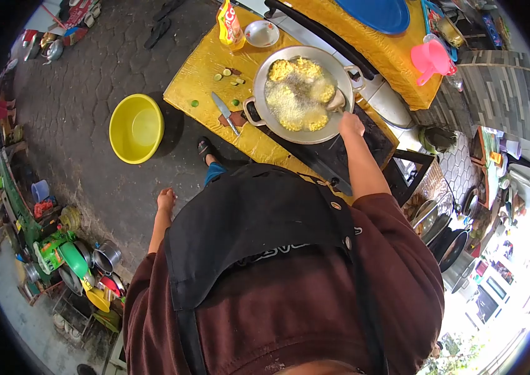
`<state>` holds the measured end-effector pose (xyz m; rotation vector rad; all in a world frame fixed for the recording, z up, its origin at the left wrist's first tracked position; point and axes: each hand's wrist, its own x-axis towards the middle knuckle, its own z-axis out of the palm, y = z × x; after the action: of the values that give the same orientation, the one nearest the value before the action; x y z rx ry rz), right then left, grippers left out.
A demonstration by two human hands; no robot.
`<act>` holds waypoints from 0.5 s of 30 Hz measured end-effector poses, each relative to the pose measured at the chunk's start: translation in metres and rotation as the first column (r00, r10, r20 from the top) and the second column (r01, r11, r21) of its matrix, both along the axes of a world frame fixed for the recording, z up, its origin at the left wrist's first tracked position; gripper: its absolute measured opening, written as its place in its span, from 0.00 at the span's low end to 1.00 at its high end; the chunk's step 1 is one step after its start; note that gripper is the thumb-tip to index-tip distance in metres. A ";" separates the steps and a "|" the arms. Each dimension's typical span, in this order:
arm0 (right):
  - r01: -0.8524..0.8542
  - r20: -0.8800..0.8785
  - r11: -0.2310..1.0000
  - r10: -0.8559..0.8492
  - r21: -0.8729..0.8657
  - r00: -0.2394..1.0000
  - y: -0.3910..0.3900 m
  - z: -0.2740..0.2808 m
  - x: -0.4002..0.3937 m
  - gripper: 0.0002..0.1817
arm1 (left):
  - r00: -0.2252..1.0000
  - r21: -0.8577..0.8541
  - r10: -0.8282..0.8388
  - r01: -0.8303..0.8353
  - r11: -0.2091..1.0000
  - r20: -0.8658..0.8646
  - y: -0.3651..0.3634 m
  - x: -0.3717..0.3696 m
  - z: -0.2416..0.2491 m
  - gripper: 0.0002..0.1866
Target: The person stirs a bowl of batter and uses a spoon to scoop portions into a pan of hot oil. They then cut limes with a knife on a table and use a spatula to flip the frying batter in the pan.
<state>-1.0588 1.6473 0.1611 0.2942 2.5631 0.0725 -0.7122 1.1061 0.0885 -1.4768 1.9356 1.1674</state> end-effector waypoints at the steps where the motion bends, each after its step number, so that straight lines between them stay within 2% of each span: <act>1: 0.003 -0.002 1.000 -0.003 0.001 1.000 0.005 -0.002 0.001 0.16 | 1.000 0.001 -0.003 0.003 1.000 -0.002 0.000 -0.001 0.000 0.14; 7: 0.034 -0.015 0.999 -0.034 0.016 0.999 0.012 0.002 0.005 0.15 | 1.000 0.008 0.013 -0.013 1.000 -0.018 -0.010 0.009 -0.011 0.14; 10: -0.008 -0.053 1.000 0.008 0.001 0.999 -0.001 0.003 -0.007 0.15 | 0.999 -0.024 0.023 -0.024 0.999 -0.025 -0.015 0.012 -0.023 0.14; 11: -0.053 -0.043 0.999 0.054 0.007 0.998 -0.004 0.006 -0.013 0.15 | 0.987 -0.084 -0.138 0.132 0.988 -0.079 -0.020 0.016 -0.030 0.14; 13: -0.114 -0.042 0.993 0.115 0.016 0.993 -0.003 0.007 -0.027 0.15 | 0.945 -0.146 -0.303 0.284 0.948 -0.123 -0.016 0.009 -0.023 0.14; 14: -0.112 -0.040 0.994 0.113 0.020 0.993 -0.002 0.008 -0.034 0.15 | 0.987 -0.066 -0.141 0.136 0.989 -0.081 -0.012 0.001 -0.016 0.14; 15: -0.240 -0.020 0.966 0.243 0.094 0.970 -0.005 0.021 -0.042 0.15 | 0.999 0.007 0.022 -0.022 1.000 -0.024 -0.008 -0.006 -0.010 0.14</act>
<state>-1.1008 1.6425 0.1823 0.0149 2.6191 0.2781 -0.7183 1.0976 0.0784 -1.4904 1.9340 1.2061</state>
